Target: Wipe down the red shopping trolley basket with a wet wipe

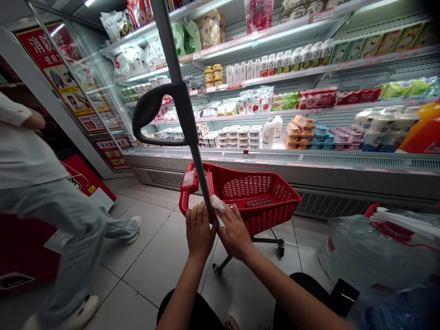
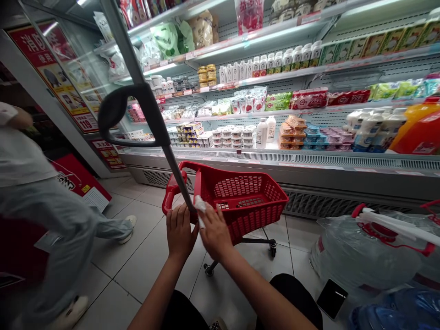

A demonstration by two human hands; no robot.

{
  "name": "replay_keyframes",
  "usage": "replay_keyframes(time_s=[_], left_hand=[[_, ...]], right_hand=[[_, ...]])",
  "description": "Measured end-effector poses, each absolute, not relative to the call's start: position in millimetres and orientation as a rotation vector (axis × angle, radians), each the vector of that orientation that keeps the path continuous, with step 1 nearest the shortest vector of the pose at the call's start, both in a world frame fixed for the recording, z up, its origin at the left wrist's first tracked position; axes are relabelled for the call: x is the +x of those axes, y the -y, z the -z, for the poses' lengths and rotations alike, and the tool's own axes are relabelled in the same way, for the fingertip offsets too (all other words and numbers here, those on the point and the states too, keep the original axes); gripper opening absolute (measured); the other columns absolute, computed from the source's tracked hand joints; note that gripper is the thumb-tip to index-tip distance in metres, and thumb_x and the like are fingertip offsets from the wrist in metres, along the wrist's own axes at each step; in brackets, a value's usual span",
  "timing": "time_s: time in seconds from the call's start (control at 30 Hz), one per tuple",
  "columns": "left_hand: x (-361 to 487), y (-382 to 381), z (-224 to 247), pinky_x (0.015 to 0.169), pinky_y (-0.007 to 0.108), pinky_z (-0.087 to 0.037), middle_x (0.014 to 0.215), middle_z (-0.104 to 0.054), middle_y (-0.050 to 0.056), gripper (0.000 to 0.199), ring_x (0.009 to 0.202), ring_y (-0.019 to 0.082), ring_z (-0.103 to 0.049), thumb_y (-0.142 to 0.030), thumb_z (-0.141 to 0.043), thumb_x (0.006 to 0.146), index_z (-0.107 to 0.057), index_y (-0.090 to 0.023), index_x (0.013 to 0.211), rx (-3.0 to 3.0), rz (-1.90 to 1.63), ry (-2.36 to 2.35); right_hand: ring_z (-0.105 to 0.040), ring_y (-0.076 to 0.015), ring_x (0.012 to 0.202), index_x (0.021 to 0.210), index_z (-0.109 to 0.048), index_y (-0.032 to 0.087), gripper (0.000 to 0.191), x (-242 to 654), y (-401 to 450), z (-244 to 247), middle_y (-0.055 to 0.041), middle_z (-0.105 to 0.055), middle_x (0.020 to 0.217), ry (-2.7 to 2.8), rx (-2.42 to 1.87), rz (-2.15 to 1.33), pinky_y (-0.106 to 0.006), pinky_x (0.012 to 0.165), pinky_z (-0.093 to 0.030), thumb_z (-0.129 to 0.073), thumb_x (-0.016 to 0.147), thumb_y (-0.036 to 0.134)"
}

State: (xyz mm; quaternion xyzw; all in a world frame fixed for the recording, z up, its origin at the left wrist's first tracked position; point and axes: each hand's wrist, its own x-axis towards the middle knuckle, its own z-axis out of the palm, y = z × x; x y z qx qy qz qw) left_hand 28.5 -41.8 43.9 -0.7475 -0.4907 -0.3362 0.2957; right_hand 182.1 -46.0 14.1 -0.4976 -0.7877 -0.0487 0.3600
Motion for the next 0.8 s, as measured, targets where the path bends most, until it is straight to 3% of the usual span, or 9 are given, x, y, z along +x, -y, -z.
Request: replay_keyframes(time_s=[0.1, 0.23, 0.47, 0.6, 0.73, 0.8], left_hand=[[26.2, 44.1, -44.8, 0.122, 0.051, -0.03, 0.143, -0.062, 0.016, 0.063, 0.135, 0.033, -0.054, -0.031, -0.055, 0.1, -0.039, -0.011, 0.157, -1.993, 0.898, 1.298], [18.6, 48.0, -42.2, 0.121, 0.05, -0.03, 0.142, -0.064, 0.015, 0.066, 0.133, 0.034, -0.056, -0.04, -0.062, 0.098, -0.041, -0.013, 0.155, -1.986, 0.866, 1.244], [17.2, 50.4, -38.1, 0.124, 0.051, -0.029, 0.154, -0.052, 0.019, 0.079, 0.147, 0.033, -0.043, -0.043, -0.062, 0.098, -0.027, -0.009, 0.161, -1.977, 0.911, 1.27], [26.1, 49.6, -43.3, 0.123, 0.054, -0.031, 0.158, -0.046, 0.02, 0.078, 0.149, 0.034, -0.04, -0.042, -0.06, 0.099, -0.024, -0.011, 0.162, -2.008, 1.012, 1.336], [26.2, 47.1, -43.0, 0.123, 0.055, -0.032, 0.158, -0.046, 0.022, 0.078, 0.148, 0.033, -0.042, -0.04, -0.057, 0.1, -0.021, -0.01, 0.163, -2.015, 1.015, 1.311], [20.5, 46.1, -41.8, 0.123, 0.054, -0.031, 0.159, -0.045, 0.021, 0.077, 0.148, 0.033, -0.043, -0.039, -0.055, 0.101, -0.018, -0.011, 0.164, -2.034, 0.976, 1.282]], right_hand=[[-0.032, -0.022, 0.153, 0.166, -0.016, 0.02, 0.077, 174.9, 52.5, -25.2, -0.0063, -0.036, 0.166, 2.072, -1.176, 0.108, -0.051, 0.13, -0.013, -0.042, 0.093, 0.015], [-0.04, -0.0195, 0.149, 0.165, -0.021, 0.027, 0.073, 234.0, 47.5, -1.0, -0.0017, -0.043, 0.163, 2.068, -1.269, 0.176, -0.051, 0.131, -0.006, -0.039, 0.096, 0.017], [-0.048, -0.0216, 0.143, 0.16, -0.038, 0.027, 0.058, 345.0, 31.4, 47.4, -0.0046, -0.053, 0.155, 1.894, -1.704, 0.299, -0.055, 0.129, -0.012, -0.031, 0.102, 0.024], [-0.045, -0.0242, 0.146, 0.157, -0.044, 0.023, 0.057, 294.0, 33.7, 27.3, -0.0079, -0.053, 0.155, 1.89, -1.666, 0.243, -0.057, 0.128, -0.016, -0.032, 0.101, 0.02], [-0.029, -0.025, 0.155, 0.164, -0.026, 0.019, 0.073, 201.0, 49.4, -10.8, -0.0086, -0.036, 0.166, 2.028, -1.285, 0.134, -0.054, 0.128, -0.021, -0.043, 0.093, 0.017], [-0.029, -0.0245, 0.155, 0.165, -0.022, 0.018, 0.077, 178.6, 55.0, -23.0, -0.009, -0.035, 0.166, 2.065, -1.171, 0.096, -0.052, 0.129, -0.019, -0.046, 0.091, 0.017]])
